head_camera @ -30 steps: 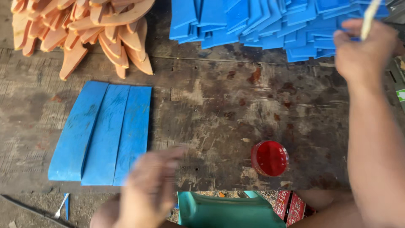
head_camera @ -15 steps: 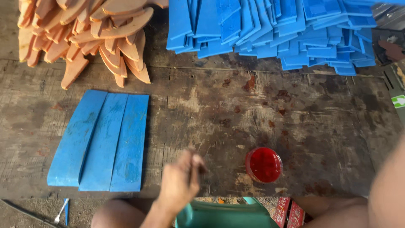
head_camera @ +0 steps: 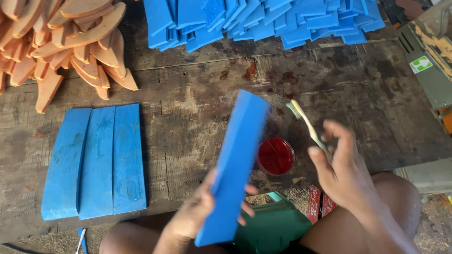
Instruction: The person repeatedly picks up blue wooden pieces from a stack, dips a toothbrush into a red liquid, and brushes the liquid onto the surface of each piece. After brushing, the person places the treated piece onto a growing stack of finished items.
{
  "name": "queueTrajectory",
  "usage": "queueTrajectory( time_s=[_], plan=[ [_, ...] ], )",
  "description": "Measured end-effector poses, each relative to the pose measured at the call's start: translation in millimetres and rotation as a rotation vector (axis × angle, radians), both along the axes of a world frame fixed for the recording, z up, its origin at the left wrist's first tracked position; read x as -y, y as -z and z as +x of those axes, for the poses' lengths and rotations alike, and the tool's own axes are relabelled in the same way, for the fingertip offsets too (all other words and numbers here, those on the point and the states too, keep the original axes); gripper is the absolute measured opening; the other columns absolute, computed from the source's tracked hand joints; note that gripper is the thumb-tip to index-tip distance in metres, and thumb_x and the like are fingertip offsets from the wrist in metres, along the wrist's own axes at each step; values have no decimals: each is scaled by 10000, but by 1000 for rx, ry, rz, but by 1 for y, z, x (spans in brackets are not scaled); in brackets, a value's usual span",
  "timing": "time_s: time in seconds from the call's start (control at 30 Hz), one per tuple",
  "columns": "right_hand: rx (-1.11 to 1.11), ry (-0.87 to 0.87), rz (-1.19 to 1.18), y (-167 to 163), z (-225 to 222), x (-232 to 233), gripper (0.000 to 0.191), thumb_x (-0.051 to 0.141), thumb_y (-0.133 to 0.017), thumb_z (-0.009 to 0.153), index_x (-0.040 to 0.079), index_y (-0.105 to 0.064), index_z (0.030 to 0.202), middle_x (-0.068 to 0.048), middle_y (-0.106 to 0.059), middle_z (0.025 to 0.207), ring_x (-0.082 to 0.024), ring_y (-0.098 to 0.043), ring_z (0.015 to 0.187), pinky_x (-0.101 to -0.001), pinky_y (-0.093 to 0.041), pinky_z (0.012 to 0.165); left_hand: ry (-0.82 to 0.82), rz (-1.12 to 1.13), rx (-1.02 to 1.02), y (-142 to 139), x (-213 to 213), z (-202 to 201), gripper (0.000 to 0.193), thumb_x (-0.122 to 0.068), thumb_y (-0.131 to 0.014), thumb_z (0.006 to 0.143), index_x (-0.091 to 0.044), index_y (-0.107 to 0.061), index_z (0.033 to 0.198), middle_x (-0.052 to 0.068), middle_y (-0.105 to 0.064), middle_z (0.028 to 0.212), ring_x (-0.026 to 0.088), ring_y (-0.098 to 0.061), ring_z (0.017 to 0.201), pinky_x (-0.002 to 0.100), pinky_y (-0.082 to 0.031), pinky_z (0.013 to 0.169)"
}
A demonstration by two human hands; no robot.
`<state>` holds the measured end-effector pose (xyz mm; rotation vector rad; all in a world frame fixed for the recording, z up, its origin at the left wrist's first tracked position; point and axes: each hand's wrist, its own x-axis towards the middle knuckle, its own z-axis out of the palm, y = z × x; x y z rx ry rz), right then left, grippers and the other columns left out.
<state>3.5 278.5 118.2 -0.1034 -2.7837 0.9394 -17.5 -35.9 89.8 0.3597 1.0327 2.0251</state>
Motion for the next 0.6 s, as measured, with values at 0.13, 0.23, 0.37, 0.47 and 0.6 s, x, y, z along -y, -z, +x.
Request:
queueTrajectory(
  time_s=[0.13,0.23,0.37,0.47,0.6],
  plan=[
    [371,-18,263,-2,33,-8,373,316,-579,956,130,-584,1280,-95,-592,1162,-265,-712,754,-431,-575,632,-402,49,52,16,24,-22,1050,-757,-502,898,-52,-232,1628,280,-561,1420,357,-677,1107,485,-616,865],
    [428,-43,369,-4,37,3,409,350,-592,936,202,-614,1317,-60,-598,1169,-279,-731,724,-445,-588,631,-480,95,78,19,23,-24,983,-713,-481,936,-11,-284,1596,272,-544,1452,361,-661,1144,487,-603,897],
    [395,-62,496,-13,24,23,444,337,-611,960,285,-622,1401,-45,-633,980,-314,-702,735,-463,-585,650,-447,-14,30,16,14,-16,881,-667,-456,931,-108,-243,1578,274,-557,1418,359,-681,1105,483,-620,870],
    [415,-149,531,-24,16,32,528,224,-606,876,271,-613,1402,-65,-635,987,-317,-704,747,-472,-583,649,-429,-34,49,15,10,-12,850,-631,-439,961,-97,-256,1596,277,-563,1429,353,-683,1090,472,-617,865],
    [645,-146,503,-42,23,32,538,280,-573,937,362,-560,1469,-40,-642,1059,-285,-721,753,-457,-579,715,-401,0,27,17,11,-12,843,-610,-447,974,-87,-239,1602,278,-556,1439,345,-677,1106,472,-616,881]
  ],
)
